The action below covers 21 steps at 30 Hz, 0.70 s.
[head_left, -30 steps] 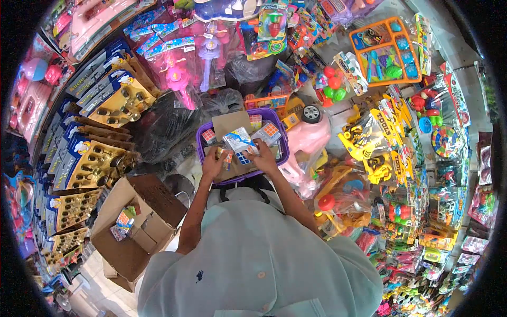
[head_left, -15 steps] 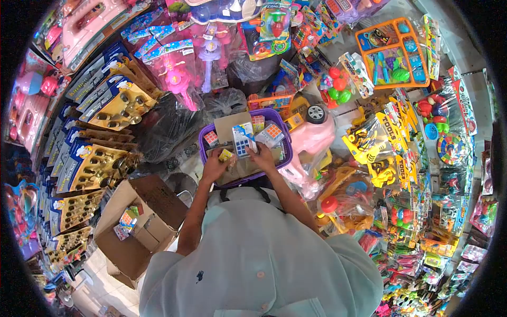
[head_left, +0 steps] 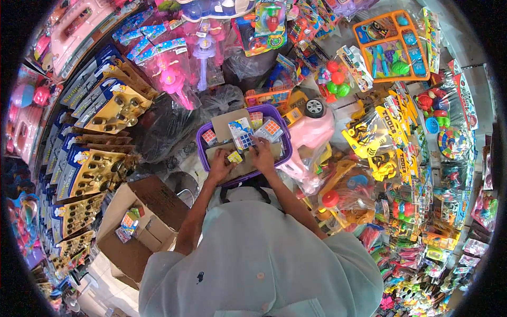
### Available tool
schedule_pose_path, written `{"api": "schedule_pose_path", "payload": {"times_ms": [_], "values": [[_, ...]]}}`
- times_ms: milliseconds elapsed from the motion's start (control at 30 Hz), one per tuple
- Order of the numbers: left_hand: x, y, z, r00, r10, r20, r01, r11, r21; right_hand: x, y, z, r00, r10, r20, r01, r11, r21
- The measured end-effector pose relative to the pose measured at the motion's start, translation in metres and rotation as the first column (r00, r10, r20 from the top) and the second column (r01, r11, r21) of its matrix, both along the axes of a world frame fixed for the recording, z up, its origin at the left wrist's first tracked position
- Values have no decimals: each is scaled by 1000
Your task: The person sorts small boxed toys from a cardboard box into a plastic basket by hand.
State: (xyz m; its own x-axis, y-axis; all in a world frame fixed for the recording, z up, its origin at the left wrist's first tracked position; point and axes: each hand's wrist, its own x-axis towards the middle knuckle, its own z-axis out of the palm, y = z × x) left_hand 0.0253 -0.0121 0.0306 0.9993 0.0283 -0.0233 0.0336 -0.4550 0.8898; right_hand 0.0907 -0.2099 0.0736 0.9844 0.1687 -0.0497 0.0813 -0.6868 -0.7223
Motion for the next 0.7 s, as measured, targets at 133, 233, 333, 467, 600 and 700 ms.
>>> {"api": "schedule_pose_path", "payload": {"times_ms": [133,233,333,467,600,700], "values": [[6,-3,-1,1000,-17,-1,17,996,-84,-4,2,14,997,68,-28,-70,994,-85],[7,-2,-7,999,-34,39,35,999,-35,-3,3,13,992,101,77,-90,986,-137],[9,-4,-11,999,-30,-19,30,1000,-4,0,3,8,990,113,87,-99,983,-153],[12,0,-7,996,-73,42,70,995,74,4,7,6,981,133,142,-109,981,-163],[14,2,-11,996,-73,-43,75,996,40,-3,3,-6,982,137,128,-123,986,-114],[9,2,-13,996,-82,-19,82,996,20,-16,-2,-5,969,188,161,-173,980,-102]]}}
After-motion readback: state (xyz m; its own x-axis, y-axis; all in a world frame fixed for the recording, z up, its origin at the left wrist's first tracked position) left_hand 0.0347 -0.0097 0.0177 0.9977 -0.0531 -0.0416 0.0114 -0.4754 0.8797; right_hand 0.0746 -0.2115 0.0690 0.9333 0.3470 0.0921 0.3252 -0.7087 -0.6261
